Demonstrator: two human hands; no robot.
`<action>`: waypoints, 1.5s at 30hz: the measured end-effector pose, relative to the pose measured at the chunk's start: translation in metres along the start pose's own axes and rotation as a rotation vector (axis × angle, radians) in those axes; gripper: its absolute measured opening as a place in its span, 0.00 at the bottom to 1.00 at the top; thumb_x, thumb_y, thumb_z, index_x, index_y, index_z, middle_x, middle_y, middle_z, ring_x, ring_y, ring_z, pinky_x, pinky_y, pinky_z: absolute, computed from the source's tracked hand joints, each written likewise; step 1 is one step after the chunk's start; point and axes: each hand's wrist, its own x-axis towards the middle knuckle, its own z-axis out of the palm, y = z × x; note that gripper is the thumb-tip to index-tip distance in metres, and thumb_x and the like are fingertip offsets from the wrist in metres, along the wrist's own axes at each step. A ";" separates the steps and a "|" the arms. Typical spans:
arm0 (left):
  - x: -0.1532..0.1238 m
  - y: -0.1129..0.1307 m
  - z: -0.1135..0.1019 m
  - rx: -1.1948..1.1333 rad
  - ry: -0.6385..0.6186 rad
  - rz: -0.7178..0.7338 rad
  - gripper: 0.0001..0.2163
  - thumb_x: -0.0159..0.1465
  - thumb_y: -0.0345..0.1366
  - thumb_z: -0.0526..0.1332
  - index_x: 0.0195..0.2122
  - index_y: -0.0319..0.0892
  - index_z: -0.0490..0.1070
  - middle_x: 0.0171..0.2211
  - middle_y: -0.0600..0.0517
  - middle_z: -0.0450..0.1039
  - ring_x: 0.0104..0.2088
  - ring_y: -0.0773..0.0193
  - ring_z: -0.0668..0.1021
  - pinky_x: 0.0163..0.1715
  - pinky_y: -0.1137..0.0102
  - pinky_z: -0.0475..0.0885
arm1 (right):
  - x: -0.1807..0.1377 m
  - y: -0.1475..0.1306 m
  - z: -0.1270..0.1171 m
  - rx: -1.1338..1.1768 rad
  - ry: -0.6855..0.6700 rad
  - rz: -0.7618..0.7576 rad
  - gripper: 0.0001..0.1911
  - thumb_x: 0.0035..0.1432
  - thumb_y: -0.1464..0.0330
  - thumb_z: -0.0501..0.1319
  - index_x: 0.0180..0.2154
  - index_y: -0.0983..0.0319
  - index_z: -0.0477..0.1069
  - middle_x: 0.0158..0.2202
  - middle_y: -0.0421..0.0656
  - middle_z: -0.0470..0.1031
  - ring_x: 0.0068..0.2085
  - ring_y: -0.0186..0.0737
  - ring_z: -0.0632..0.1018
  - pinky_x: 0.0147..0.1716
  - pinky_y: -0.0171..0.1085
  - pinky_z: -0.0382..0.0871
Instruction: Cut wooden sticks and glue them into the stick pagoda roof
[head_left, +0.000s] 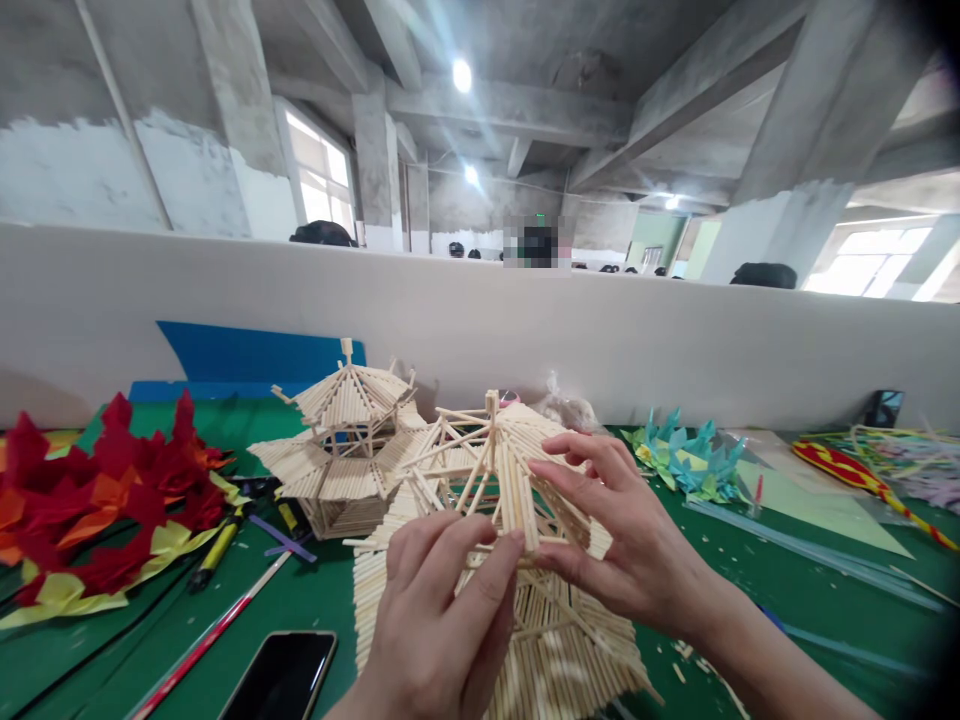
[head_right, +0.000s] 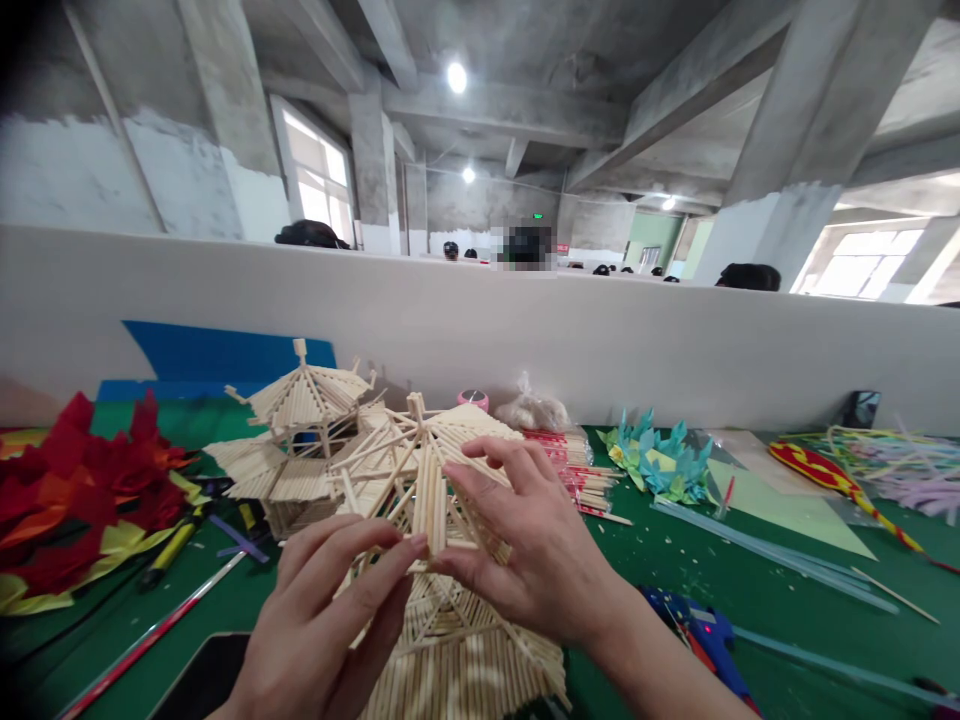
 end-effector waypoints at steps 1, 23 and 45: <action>-0.001 -0.001 0.000 -0.001 -0.016 0.001 0.15 0.54 0.20 0.56 0.43 0.31 0.69 0.40 0.43 0.66 0.40 0.54 0.67 0.37 0.57 0.64 | -0.001 0.001 0.000 0.010 0.002 0.002 0.27 0.51 0.59 0.60 0.51 0.62 0.61 0.52 0.46 0.56 0.52 0.45 0.59 0.49 0.42 0.58; -0.001 -0.003 0.003 0.031 -0.012 0.003 0.15 0.55 0.22 0.56 0.43 0.34 0.69 0.43 0.42 0.65 0.43 0.51 0.66 0.40 0.55 0.62 | -0.003 0.001 0.000 0.039 -0.004 0.016 0.22 0.52 0.64 0.60 0.50 0.59 0.63 0.52 0.45 0.56 0.52 0.45 0.59 0.49 0.43 0.58; 0.003 0.001 0.007 0.035 0.038 -0.037 0.13 0.55 0.22 0.55 0.40 0.37 0.71 0.40 0.43 0.70 0.42 0.51 0.68 0.39 0.54 0.62 | -0.003 0.001 0.002 0.036 0.022 0.012 0.26 0.51 0.65 0.61 0.52 0.60 0.60 0.53 0.46 0.55 0.53 0.45 0.58 0.50 0.44 0.58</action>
